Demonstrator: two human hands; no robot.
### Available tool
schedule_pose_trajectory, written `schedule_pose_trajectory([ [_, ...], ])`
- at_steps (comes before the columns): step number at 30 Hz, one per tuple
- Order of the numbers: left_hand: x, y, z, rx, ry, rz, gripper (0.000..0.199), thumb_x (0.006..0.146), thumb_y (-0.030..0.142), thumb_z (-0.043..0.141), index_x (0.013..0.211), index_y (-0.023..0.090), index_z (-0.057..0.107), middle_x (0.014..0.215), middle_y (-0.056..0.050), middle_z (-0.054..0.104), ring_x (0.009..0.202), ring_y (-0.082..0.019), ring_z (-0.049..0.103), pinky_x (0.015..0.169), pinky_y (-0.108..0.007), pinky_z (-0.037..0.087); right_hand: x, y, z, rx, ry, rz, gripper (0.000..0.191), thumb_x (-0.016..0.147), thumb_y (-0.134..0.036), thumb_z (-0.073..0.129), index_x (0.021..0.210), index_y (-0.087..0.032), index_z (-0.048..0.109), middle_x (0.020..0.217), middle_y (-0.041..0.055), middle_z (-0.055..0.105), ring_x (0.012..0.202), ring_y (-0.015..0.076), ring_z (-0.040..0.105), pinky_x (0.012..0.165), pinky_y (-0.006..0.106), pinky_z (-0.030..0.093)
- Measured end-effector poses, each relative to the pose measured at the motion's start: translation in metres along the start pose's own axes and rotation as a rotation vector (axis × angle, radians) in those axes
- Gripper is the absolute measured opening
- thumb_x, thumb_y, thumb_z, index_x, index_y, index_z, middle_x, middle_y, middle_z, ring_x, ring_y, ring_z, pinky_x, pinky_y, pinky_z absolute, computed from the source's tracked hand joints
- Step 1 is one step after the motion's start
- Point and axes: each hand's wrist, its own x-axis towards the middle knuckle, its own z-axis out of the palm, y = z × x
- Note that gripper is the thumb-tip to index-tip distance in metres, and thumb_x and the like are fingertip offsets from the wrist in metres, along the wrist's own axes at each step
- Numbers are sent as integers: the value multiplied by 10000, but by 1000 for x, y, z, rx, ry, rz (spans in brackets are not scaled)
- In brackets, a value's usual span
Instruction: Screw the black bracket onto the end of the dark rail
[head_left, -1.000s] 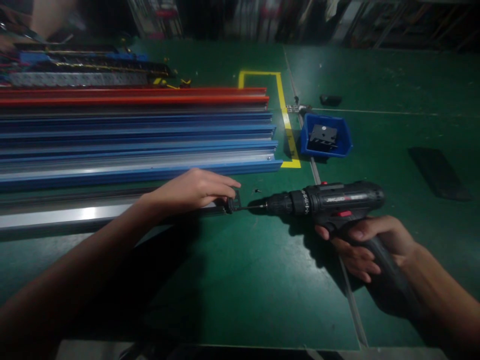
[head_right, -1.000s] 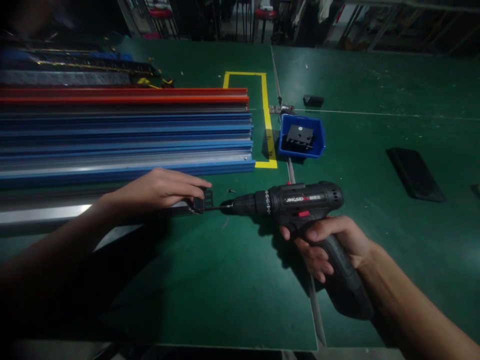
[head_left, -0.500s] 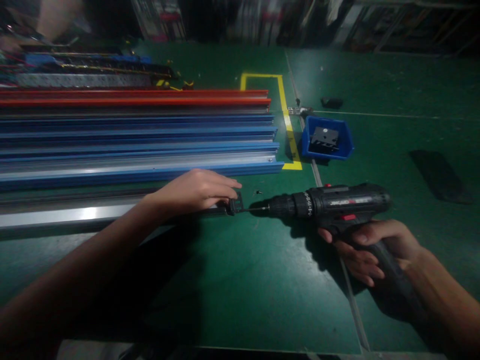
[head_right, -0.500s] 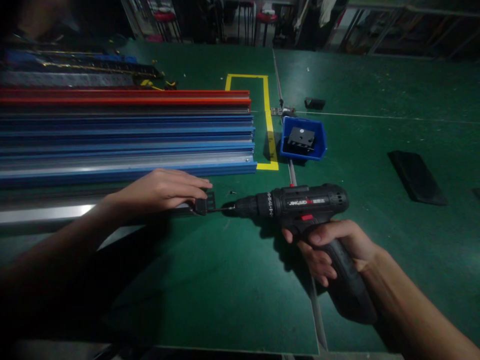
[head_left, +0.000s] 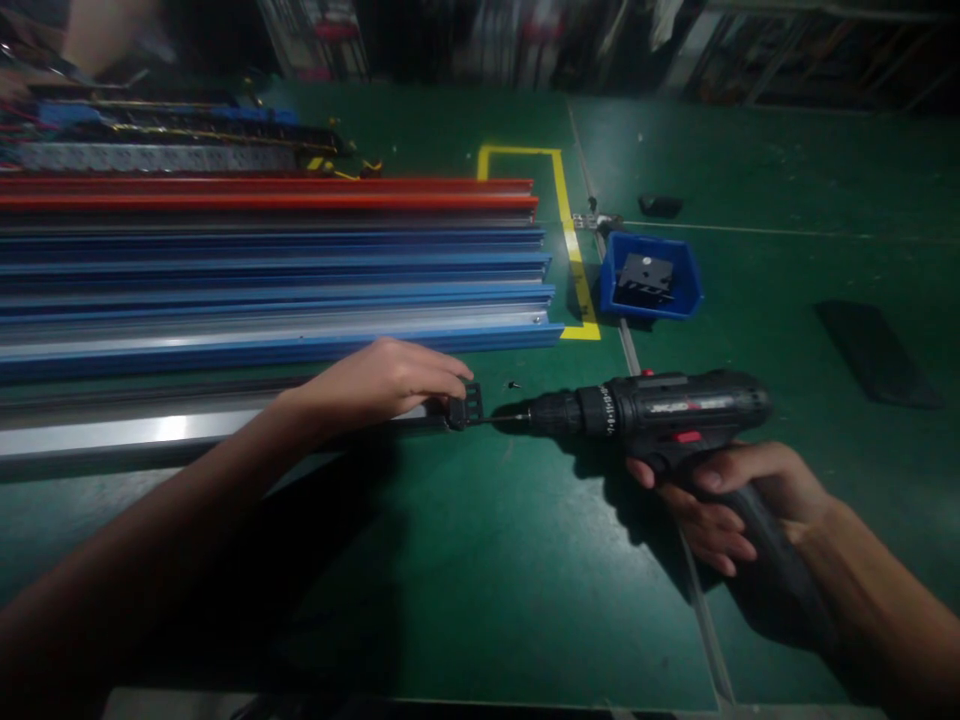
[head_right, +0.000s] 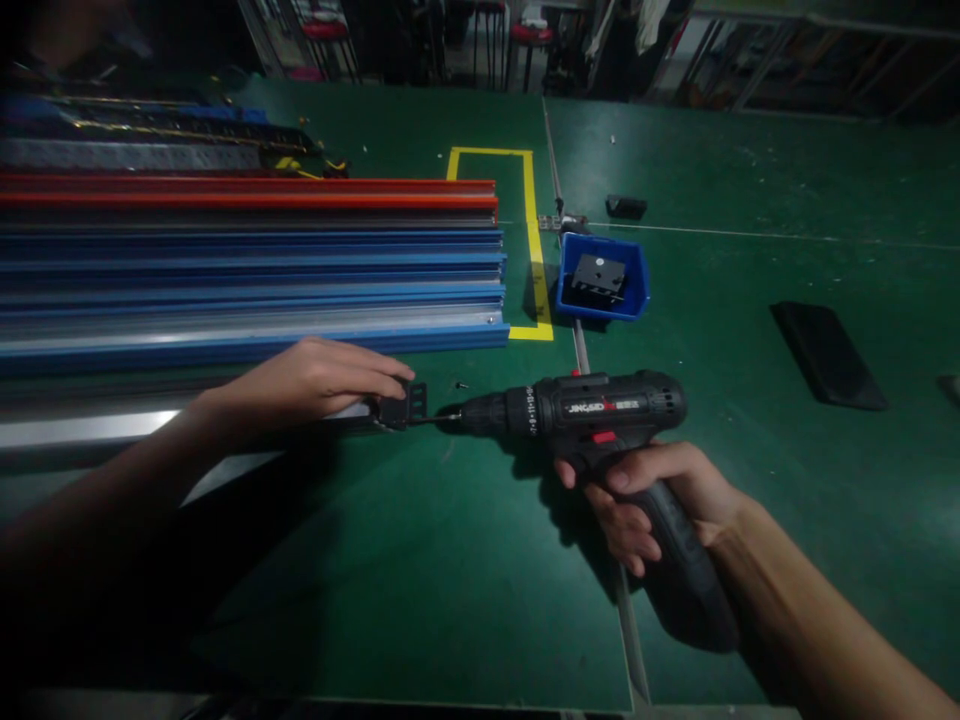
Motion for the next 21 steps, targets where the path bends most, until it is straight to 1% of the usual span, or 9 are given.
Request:
schedule_pose_trajectory([
  [4, 0, -1, 1, -36, -18, 3, 323, 990, 53, 483, 987, 197, 772, 1076, -51, 806, 984, -145, 772, 849, -212, 593, 3, 4, -8, 40, -73, -52, 357, 927, -225, 528, 1235, -85, 644, 624, -36, 536, 455, 90, 505, 608, 277, 622],
  [8, -1, -3, 2, -53, -32, -13, 312, 1001, 68, 483, 984, 204, 764, 1047, -43, 799, 974, -146, 764, 839, -219, 586, 2, 5, -14, 44, -42, -45, 352, 945, -253, 558, 1232, -71, 647, 615, -28, 557, 459, 97, 535, 601, 285, 622],
  [10, -1, -3, 2, -70, -37, -20, 302, 1004, 79, 491, 981, 206, 764, 1043, -41, 797, 970, -145, 761, 836, -218, 583, 1, 4, -13, 45, -9, -22, 354, 971, -335, 583, 1208, -84, 662, 608, -27, 565, 453, 102, 551, 595, 284, 622],
  [12, 0, -3, 3, -94, -42, -31, 285, 1005, 90, 506, 986, 206, 766, 1054, -43, 793, 971, -144, 757, 839, -217, 578, 1, 1, -10, 42, 36, 16, 425, 996, -468, 582, 1193, -103, 677, 607, -13, 590, 463, 128, 599, 583, 284, 618],
  [14, 1, -3, 2, -118, -51, -45, 270, 1004, 97, 519, 993, 203, 768, 1065, -48, 789, 970, -145, 753, 844, -221, 575, 2, -2, -7, 19, 80, 42, 528, 994, -585, 567, 1193, -112, 690, 637, 24, 641, 532, 181, 686, 590, 296, 619],
  [15, 1, -3, 2, -127, -58, -52, 265, 1004, 100, 522, 995, 199, 768, 1067, -51, 787, 968, -146, 751, 846, -224, 574, 3, -3, -5, -6, 96, 40, 555, 983, -610, 575, 1190, -110, 701, 679, 52, 679, 602, 212, 733, 626, 312, 627],
  [17, 2, -3, 2, -137, -70, -58, 262, 1007, 103, 521, 995, 195, 766, 1069, -55, 783, 966, -147, 747, 850, -229, 572, 4, -5, -3, -83, 108, 18, 522, 947, -562, 652, 1189, -105, 724, 822, 109, 754, 779, 263, 790, 757, 352, 640],
  [19, 2, -3, 2, -135, -75, -60, 265, 1013, 106, 514, 994, 196, 762, 1074, -55, 779, 971, -146, 743, 855, -231, 570, 5, -6, -3, -167, 86, -2, 453, 902, -441, 731, 1211, -109, 736, 951, 132, 788, 902, 282, 800, 869, 370, 626],
  [21, 1, -3, 2, -134, -74, -65, 266, 1016, 110, 511, 992, 201, 759, 1082, -54, 776, 978, -145, 740, 856, -231, 567, 5, -6, -5, -215, 58, -3, 436, 885, -343, 744, 1261, -122, 728, 985, 130, 797, 920, 279, 803, 880, 365, 622],
])
